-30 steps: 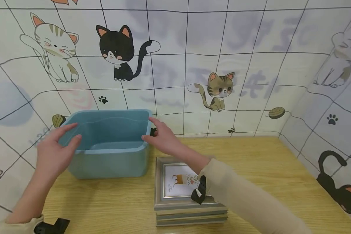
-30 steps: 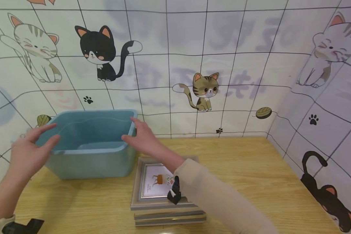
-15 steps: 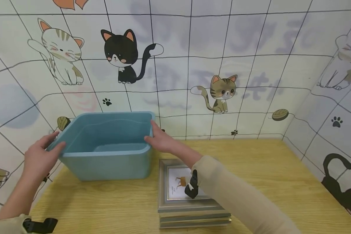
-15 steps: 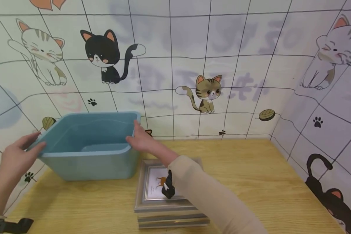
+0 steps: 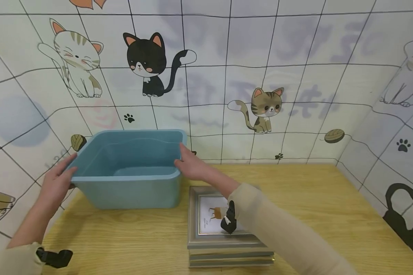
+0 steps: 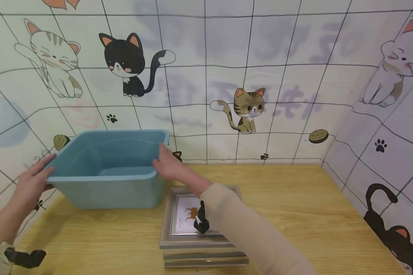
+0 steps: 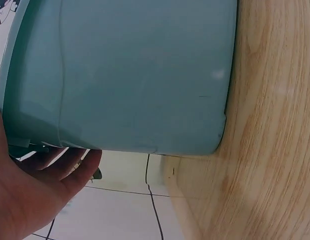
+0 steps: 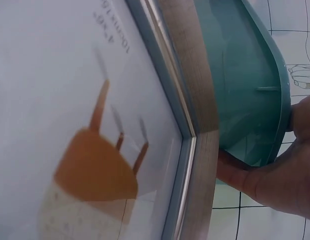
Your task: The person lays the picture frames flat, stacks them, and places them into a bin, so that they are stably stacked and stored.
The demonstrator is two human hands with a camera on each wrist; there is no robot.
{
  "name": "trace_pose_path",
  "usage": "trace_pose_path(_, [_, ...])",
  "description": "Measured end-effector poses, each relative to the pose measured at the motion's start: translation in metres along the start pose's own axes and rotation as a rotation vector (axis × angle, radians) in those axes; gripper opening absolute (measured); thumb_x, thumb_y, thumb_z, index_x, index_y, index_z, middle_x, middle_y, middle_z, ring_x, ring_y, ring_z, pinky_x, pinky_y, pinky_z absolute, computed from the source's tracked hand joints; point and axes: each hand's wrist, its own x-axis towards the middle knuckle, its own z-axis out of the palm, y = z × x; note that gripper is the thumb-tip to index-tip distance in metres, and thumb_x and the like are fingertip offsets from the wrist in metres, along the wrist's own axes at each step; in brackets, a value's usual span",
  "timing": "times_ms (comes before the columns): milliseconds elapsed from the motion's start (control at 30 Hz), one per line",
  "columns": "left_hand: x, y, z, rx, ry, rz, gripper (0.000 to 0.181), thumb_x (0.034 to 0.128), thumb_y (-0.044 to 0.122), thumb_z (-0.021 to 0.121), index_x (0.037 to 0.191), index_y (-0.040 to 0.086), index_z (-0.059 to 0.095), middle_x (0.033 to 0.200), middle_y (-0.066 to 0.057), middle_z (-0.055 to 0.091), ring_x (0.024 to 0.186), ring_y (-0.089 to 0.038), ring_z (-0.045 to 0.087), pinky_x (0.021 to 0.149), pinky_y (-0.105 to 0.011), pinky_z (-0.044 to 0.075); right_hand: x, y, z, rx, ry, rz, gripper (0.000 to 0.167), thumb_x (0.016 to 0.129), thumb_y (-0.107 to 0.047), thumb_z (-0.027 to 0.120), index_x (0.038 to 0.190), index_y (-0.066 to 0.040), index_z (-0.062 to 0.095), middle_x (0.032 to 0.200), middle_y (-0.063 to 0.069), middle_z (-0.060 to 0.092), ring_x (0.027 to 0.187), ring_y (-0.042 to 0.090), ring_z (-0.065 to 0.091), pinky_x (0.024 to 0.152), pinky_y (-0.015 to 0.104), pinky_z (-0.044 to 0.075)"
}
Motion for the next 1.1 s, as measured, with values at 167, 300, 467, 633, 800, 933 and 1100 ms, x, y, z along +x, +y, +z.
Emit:
trace_pose_path(167, [0.000,0.003,0.006,-0.013,0.001,0.024,0.058,0.1115,0.028,0.036,0.164,0.009,0.019,0.164,-0.032,0.014,0.118,-0.007,0.050,0.075,-0.008,0.048,-0.005,0.005,-0.007,0.027,-0.006,0.022,0.068,0.110,-0.015,0.037,0.161,0.005,-0.004,0.169,0.022,0.006,0.155,0.032,0.011,0.122,0.045,0.018])
trace_pose_path(300, [-0.002,0.009,0.011,-0.002,0.009,0.040,0.059,0.1110,0.027,0.036,0.163,0.004,0.020,0.160,-0.037,0.021,0.108,0.005,0.050,0.073,-0.008,0.048,-0.008,0.006,-0.013,0.059,-0.002,0.064,0.070,0.109,-0.016,0.039,0.162,0.002,-0.003,0.168,0.022,0.011,0.154,0.033,0.015,0.122,0.046,0.019])
trace_pose_path(467, [-0.002,0.015,0.020,0.008,-0.007,0.043,0.059,0.1106,0.026,0.035,0.162,0.001,0.020,0.152,-0.044,0.028,0.091,0.018,0.046,0.071,-0.009,0.049,-0.013,0.010,-0.022,0.098,-0.001,0.073,0.069,0.109,-0.012,0.040,0.163,-0.001,-0.001,0.164,0.024,0.024,0.148,0.037,0.030,0.117,0.050,0.030])
trace_pose_path(633, [-0.004,0.025,0.035,0.026,-0.027,0.043,0.059,0.1109,0.029,0.032,0.163,0.005,0.018,0.154,-0.042,0.029,0.112,-0.020,0.063,0.071,-0.008,0.047,-0.020,0.019,-0.034,0.085,-0.019,0.045,0.067,0.108,-0.009,0.040,0.163,-0.001,0.002,0.159,0.025,0.031,0.143,0.038,0.038,0.114,0.051,0.035])
trace_pose_path(800, [-0.007,0.036,0.051,0.036,-0.055,0.045,0.061,0.1111,0.032,0.030,0.164,0.006,0.016,0.155,-0.040,0.028,0.128,-0.058,0.047,0.081,-0.023,0.055,-0.029,0.028,-0.048,0.079,-0.043,0.044,0.066,0.109,-0.007,0.036,0.162,0.001,-0.002,0.163,0.026,0.023,0.146,0.039,0.032,0.117,0.052,0.030])
trace_pose_path(933, [-0.008,0.041,0.060,0.036,-0.048,0.046,0.061,0.1108,0.033,0.031,0.164,0.006,0.017,0.157,-0.039,0.028,0.130,-0.058,0.046,0.084,-0.029,0.055,-0.035,0.034,-0.055,0.122,-0.063,0.060,0.068,0.110,-0.009,0.036,0.162,-0.002,-0.006,0.164,0.025,0.022,0.144,0.039,0.036,0.113,0.051,0.036])
trace_pose_path(1100, [-0.009,0.046,0.066,0.010,-0.041,0.041,0.062,0.1106,0.033,0.034,0.164,0.006,0.018,0.159,-0.036,0.025,0.130,-0.055,0.046,0.073,-0.010,0.045,-0.040,0.040,-0.062,0.145,-0.067,0.095,0.070,0.111,-0.012,0.037,0.163,-0.004,-0.009,0.164,0.026,0.021,0.138,0.039,0.044,0.104,0.048,0.048])
